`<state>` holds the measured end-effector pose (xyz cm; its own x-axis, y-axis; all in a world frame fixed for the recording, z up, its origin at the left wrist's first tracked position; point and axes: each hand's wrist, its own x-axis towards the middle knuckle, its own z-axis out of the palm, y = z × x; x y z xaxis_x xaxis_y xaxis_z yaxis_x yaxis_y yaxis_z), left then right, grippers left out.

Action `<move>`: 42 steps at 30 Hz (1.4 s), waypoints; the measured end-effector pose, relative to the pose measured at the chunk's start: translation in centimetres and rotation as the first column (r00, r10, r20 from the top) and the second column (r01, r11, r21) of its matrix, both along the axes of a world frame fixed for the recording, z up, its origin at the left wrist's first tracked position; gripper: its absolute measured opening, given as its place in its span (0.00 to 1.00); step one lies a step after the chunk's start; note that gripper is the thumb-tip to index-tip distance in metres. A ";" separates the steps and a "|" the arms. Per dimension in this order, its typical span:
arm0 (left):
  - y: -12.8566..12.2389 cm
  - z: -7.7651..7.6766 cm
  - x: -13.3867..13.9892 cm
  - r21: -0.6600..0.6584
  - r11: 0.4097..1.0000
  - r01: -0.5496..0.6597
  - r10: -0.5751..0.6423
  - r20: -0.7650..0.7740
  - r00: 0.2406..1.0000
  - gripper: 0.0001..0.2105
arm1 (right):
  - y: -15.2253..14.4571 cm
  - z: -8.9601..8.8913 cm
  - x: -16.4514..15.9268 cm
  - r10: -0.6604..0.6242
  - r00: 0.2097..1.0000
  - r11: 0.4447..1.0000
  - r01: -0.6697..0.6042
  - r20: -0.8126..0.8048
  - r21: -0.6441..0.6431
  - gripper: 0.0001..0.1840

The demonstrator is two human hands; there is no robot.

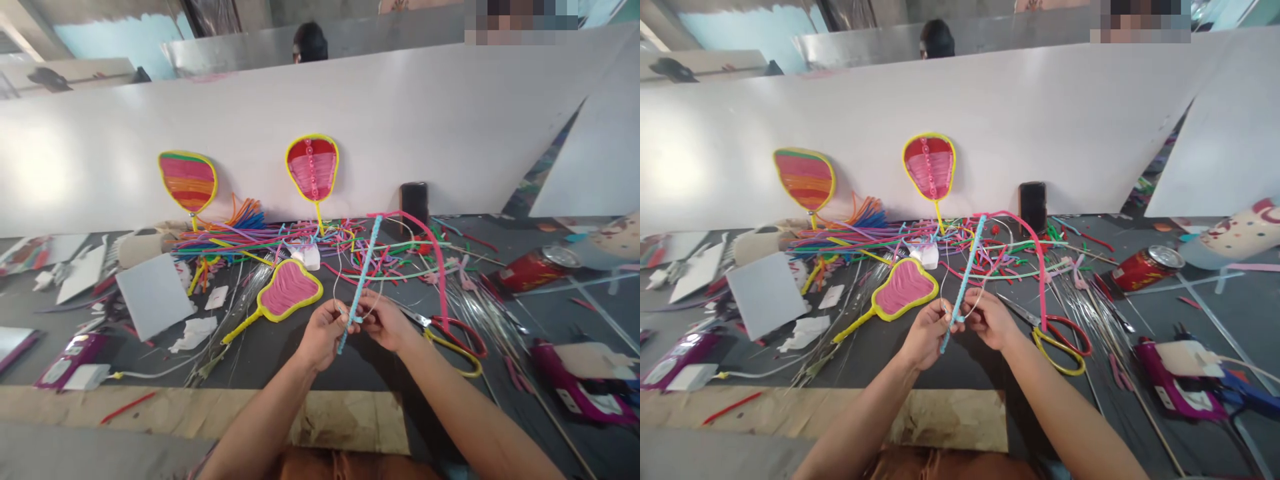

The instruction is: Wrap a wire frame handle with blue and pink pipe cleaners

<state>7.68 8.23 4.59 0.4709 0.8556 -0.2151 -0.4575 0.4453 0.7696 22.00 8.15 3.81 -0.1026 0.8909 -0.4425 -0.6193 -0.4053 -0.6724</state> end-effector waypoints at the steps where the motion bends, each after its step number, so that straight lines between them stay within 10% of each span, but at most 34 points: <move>1: 0.2 0.0 -0.1 -0.022 0.999 -0.023 0.024 0.013 1.000 0.12 | -0.2 -0.1 0.0 -0.023 1.000 1.000 0.023 -0.004 0.004 0.11; 17: 1.3 -0.1 -0.1 -0.188 0.965 -0.184 0.216 0.173 0.961 0.11 | -5.1 -0.9 -2.0 -0.260 0.965 0.966 0.260 0.046 0.002 0.17; 21: 1.3 -0.2 -0.4 -0.164 0.965 -0.206 0.225 0.107 0.968 0.12 | -6.5 -0.4 -1.0 -0.017 0.981 1.000 0.012 0.192 0.027 0.17; 24: 1.5 -0.1 -0.4 -0.144 0.964 -0.225 0.240 0.097 0.966 0.13 | -6.6 1.2 0.5 0.121 0.884 0.958 -0.224 0.451 0.181 0.17; 29: 1.2 0.3 0.1 -0.050 0.972 -0.232 0.235 0.083 0.968 0.13 | -3.7 2.2 0.8 -0.344 0.514 0.847 -0.190 0.786 0.496 0.14; 34: 0.9 0.1 0.3 -0.017 0.970 -0.243 0.243 0.094 0.965 0.13 | -2.0 0.3 -0.9 -0.105 0.657 0.859 -0.318 0.747 0.400 0.19; 42: 0.8 -0.4 1.0 -0.015 0.966 -0.258 0.258 0.065 0.964 0.13 | -2.5 -0.2 -1.5 -0.161 0.657 0.899 -0.210 0.737 0.385 0.16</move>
<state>8.69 9.04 4.16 0.2480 0.9486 -0.1965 -0.6073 0.3103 0.7313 20.53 5.62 3.57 0.0657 0.9976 0.0209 0.1657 0.0097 -0.9861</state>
